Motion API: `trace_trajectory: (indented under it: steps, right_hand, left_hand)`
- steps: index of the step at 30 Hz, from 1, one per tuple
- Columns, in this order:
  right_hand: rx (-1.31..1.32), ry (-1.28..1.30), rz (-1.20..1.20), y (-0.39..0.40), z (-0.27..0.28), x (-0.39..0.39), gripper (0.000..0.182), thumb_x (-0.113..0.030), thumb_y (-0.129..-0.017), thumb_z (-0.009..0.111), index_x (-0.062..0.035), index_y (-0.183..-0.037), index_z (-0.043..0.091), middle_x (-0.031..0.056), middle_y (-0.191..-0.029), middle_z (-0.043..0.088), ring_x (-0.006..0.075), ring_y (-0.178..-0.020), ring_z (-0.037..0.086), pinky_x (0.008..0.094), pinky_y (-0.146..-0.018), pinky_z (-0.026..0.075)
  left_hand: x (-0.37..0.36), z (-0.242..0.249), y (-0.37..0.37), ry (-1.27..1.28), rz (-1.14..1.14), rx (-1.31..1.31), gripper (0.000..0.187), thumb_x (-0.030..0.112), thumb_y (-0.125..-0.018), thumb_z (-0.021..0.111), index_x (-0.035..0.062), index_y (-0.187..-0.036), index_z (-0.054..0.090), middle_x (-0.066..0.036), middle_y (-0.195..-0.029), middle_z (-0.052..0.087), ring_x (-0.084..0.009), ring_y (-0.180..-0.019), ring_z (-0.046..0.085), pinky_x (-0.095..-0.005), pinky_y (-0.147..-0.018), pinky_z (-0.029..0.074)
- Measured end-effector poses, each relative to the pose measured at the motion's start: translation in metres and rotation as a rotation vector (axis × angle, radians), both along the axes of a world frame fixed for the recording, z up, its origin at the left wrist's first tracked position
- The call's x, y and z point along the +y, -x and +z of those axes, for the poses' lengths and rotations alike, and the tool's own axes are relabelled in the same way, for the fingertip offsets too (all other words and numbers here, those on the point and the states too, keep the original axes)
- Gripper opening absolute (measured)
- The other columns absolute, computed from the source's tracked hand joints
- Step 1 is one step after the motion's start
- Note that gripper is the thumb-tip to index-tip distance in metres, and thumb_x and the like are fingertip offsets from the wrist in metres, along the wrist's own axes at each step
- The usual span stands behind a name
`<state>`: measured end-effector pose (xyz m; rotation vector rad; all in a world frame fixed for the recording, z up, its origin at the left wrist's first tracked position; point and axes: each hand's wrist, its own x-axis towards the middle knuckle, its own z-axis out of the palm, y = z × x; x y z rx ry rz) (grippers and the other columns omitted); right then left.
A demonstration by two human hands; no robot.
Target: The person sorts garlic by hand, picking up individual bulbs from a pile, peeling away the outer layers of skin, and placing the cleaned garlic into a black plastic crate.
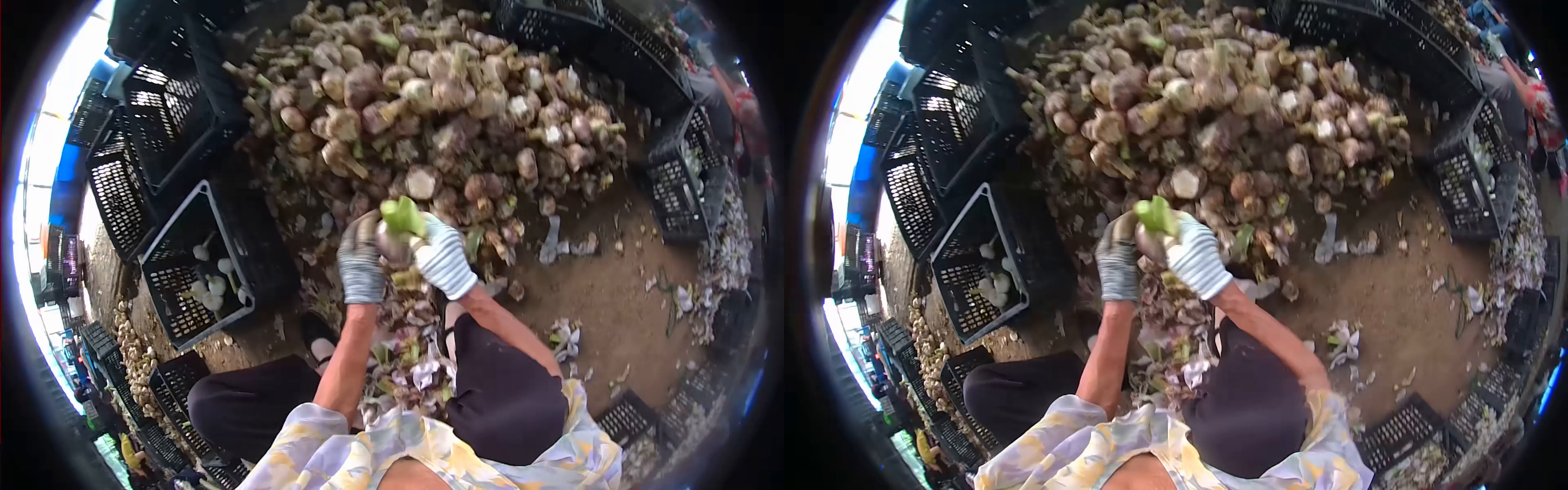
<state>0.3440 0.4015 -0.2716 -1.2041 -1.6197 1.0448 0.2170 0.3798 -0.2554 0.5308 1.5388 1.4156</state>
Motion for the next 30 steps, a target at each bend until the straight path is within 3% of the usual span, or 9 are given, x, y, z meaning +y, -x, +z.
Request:
trace_trajectory:
  steps: [3,9,13,16,17,19,21,23,30]
  right_hand:
    - [-0.126,0.011,0.069,-0.006,0.025,-0.009,0.026,-0.006,-0.071,0.054,0.0028,-0.094,0.059,0.0200,-0.079,0.061,0.0356,-0.073,0.059,0.0361,-0.066,0.047]
    - [0.474,0.581,0.033,-0.033,0.022,0.012,0.018,-0.011,-0.078,0.061,0.0033,-0.088,0.066,0.0045,-0.074,0.065,0.0060,-0.062,0.055,0.0240,-0.056,0.046]
    - [0.288,0.511,-0.168,-0.061,-0.010,0.035,0.018,-0.014,-0.079,0.059,0.0027,-0.083,0.061,0.0105,-0.069,0.064,0.0157,-0.060,0.060,0.0302,-0.052,0.048]
    - [-0.322,0.128,-0.290,-0.075,-0.037,0.057,0.019,-0.004,-0.077,0.056,0.0028,-0.094,0.060,0.0104,-0.073,0.064,0.0160,-0.060,0.059,0.0290,-0.054,0.048]
    - [-0.181,0.586,0.009,-0.079,-0.038,0.055,0.035,-0.003,-0.076,0.055,0.0018,-0.111,0.055,0.0142,-0.087,0.064,0.0160,-0.075,0.061,0.0283,-0.068,0.049]
    - [-0.308,-0.060,0.507,-0.066,-0.049,0.023,0.040,-0.009,-0.078,0.055,0.0022,-0.116,0.049,0.0168,-0.104,0.060,0.0223,-0.094,0.059,0.0302,-0.081,0.046]
    - [0.151,0.450,0.683,-0.047,0.033,0.011,0.053,-0.010,-0.078,0.059,0.0003,-0.127,0.040,0.0137,-0.115,0.056,0.0195,-0.104,0.054,0.0311,-0.090,0.041]
    - [0.346,0.542,0.327,-0.036,0.029,0.012,0.055,-0.013,-0.076,0.067,-0.0020,-0.125,0.044,0.0076,-0.110,0.056,0.0156,-0.098,0.054,0.0299,-0.087,0.043]
    - [0.229,0.542,0.103,-0.014,0.003,0.014,0.035,-0.025,-0.071,0.074,0.0004,-0.090,0.059,0.0078,-0.082,0.061,0.0125,-0.074,0.057,0.0268,-0.064,0.048]
  left_hand:
    - [-0.008,-0.031,-0.023,-0.154,-0.049,0.229,0.025,0.019,-0.085,0.061,0.0029,-0.103,0.056,-0.001,-0.089,0.058,-0.0113,-0.081,0.054,-0.0242,-0.076,0.044]
    - [-0.001,-0.048,-0.007,0.029,0.087,-0.233,0.020,0.015,-0.079,0.068,0.0001,-0.089,0.059,-0.007,-0.078,0.062,-0.0133,-0.064,0.058,-0.0260,-0.058,0.049]
    - [0.000,-0.036,0.007,-0.134,0.072,-0.590,0.024,0.021,-0.081,0.064,-0.0013,-0.087,0.058,-0.012,-0.082,0.063,-0.0210,-0.071,0.062,-0.0326,-0.069,0.053]
    - [0.004,0.015,0.012,-0.406,-0.136,-0.738,0.034,0.035,-0.078,0.066,0.0030,-0.078,0.055,-0.016,-0.093,0.059,-0.0271,-0.087,0.059,-0.0391,-0.078,0.051]
    - [0.006,0.003,0.026,-0.469,-0.297,-0.655,0.044,0.042,-0.077,0.064,0.0011,-0.089,0.055,-0.017,-0.101,0.057,-0.0287,-0.092,0.058,-0.0428,-0.083,0.050]
    - [0.010,0.008,0.035,-0.342,-0.224,-0.533,0.052,0.047,-0.074,0.065,0.0003,-0.095,0.056,-0.017,-0.102,0.057,-0.0276,-0.093,0.058,-0.0413,-0.083,0.050]
    - [0.008,0.002,0.043,-0.221,-0.317,-0.282,0.044,0.041,-0.084,0.059,0.0032,-0.106,0.056,-0.008,-0.098,0.059,-0.0166,-0.090,0.057,-0.0318,-0.081,0.048]
    - [0.003,0.006,0.039,-0.096,-0.329,-0.161,0.037,0.035,-0.086,0.058,0.0042,-0.107,0.056,-0.006,-0.098,0.060,-0.0135,-0.089,0.056,-0.0285,-0.080,0.047]
    - [-0.002,0.000,0.005,-0.115,-0.392,0.184,0.034,0.029,-0.085,0.060,0.0047,-0.107,0.052,-0.003,-0.092,0.056,-0.0120,-0.087,0.051,-0.0268,-0.079,0.043]
